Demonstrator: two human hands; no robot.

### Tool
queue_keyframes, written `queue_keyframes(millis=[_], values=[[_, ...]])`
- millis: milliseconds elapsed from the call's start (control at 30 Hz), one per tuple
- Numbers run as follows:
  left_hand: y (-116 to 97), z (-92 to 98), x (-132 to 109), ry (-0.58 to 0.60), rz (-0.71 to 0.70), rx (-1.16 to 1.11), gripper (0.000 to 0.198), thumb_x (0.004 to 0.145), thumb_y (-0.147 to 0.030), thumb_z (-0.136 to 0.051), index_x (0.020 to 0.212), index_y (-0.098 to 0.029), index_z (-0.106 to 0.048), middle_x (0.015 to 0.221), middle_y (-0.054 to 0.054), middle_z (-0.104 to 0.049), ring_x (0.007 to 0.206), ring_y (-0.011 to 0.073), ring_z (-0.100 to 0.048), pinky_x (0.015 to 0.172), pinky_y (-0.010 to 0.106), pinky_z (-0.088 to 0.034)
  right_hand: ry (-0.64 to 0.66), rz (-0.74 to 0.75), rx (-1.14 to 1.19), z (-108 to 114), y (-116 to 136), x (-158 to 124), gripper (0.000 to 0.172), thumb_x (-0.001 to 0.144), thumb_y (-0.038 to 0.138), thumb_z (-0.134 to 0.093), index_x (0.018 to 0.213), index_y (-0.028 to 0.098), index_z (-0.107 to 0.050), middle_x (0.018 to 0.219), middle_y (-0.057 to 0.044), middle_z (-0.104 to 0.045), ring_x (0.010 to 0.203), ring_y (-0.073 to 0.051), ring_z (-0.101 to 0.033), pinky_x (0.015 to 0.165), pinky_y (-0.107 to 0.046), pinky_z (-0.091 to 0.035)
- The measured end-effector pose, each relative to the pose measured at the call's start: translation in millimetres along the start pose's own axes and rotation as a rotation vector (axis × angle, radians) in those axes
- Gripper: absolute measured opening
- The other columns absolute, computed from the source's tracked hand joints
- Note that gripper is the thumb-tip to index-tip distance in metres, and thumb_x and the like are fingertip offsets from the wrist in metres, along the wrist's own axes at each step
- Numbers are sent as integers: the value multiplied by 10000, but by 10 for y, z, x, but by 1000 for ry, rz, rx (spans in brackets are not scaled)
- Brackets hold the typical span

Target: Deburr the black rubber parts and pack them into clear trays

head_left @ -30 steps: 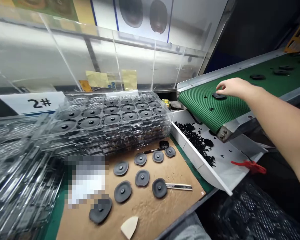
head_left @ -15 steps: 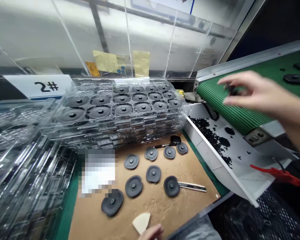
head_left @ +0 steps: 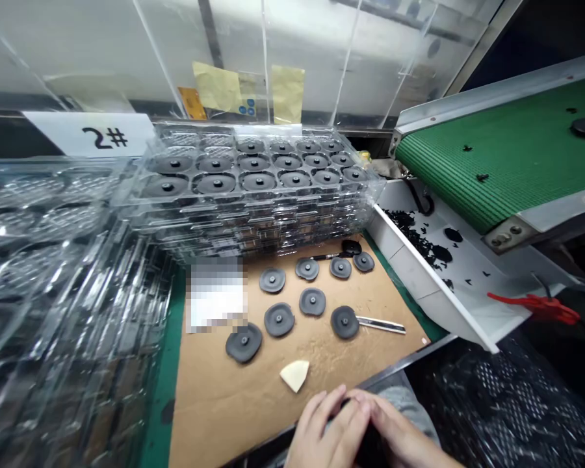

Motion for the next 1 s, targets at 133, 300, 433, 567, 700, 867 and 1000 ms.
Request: queue_keyframes(millis=[133, 300, 433, 567, 700, 867, 1000], values=[[99, 362, -255, -344, 581, -394, 519, 665, -208, -771, 1149, -338, -638, 1193, 61, -658, 1136, 291, -579, 1037, 389, -386, 212, -6, -219, -297, 120, 111, 813, 743, 821, -273, 1156, 195, -587, 919, -97, -642, 776, -208, -669, 692, -340, -546], [215, 619, -674, -673, 874, -1202, 601, 717, -338, -732, 1262, -308, -479, 1305, 98, -559, 1165, 308, -554, 944, 402, -475, 14, 73, -755, -245, 82, 537, 576, 875, 598, -376, 1213, 158, -529, 958, -111, -578, 568, -160, -634, 535, -328, -536], [237, 675, -940, -782, 829, -1426, 572, 736, -339, -718, 1248, -309, -464, 1324, 90, -535, 1175, 295, -549, 964, 377, -459, -79, 233, -907, -329, -114, 669, 403, 810, 341, -571, 1179, 181, -551, 1244, -170, -405, 1021, -293, -572, 866, -488, -477], [184, 649, -1057, -849, 781, -1456, 599, 747, -349, -702, 1278, -303, -430, 1340, 102, -518, 1199, 303, -527, 964, 376, -462, 55, 355, -931, -499, -281, 541, 280, 812, 162, -520, 1081, 186, -592, 1153, -122, -492, 1049, -230, -540, 904, -393, -465], [119, 654, -1038, -827, 802, -1415, 663, 734, -325, -716, 1318, -305, -403, 1324, 106, -531, 1183, 292, -542, 933, 366, -486, 146, 390, -937, -578, -142, 415, 226, 816, 175, -561, 1031, 200, -628, 899, -50, -592, 797, -164, -577, 713, -293, -497], [34, 622, -892, -774, 772, -1347, 612, 697, -332, -746, 1253, -254, -504, 1318, 91, -535, 1186, 298, -532, 986, 424, -454, 14, 497, -827, -771, 566, 172, 207, 870, 273, -554, 1063, 223, -610, 962, -40, -620, 827, -156, -579, 696, -272, -479], [-12, 538, -786, -716, 806, -1278, 580, 719, -274, -744, 1251, -227, -519, 1212, 81, -610, 1159, 255, -552, 984, 360, -454, 30, 799, -763, -1159, 995, -207, 260, 884, 168, -492, 1133, 198, -562, 1011, -62, -632, 931, -183, -568, 840, -335, -462]])
Point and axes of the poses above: each hand's wrist, its own x-axis towards the middle knuckle, its own z-axis out of the back of the hand, y = z × x, the point moved 7 cm from there along x, towards the middle knuckle
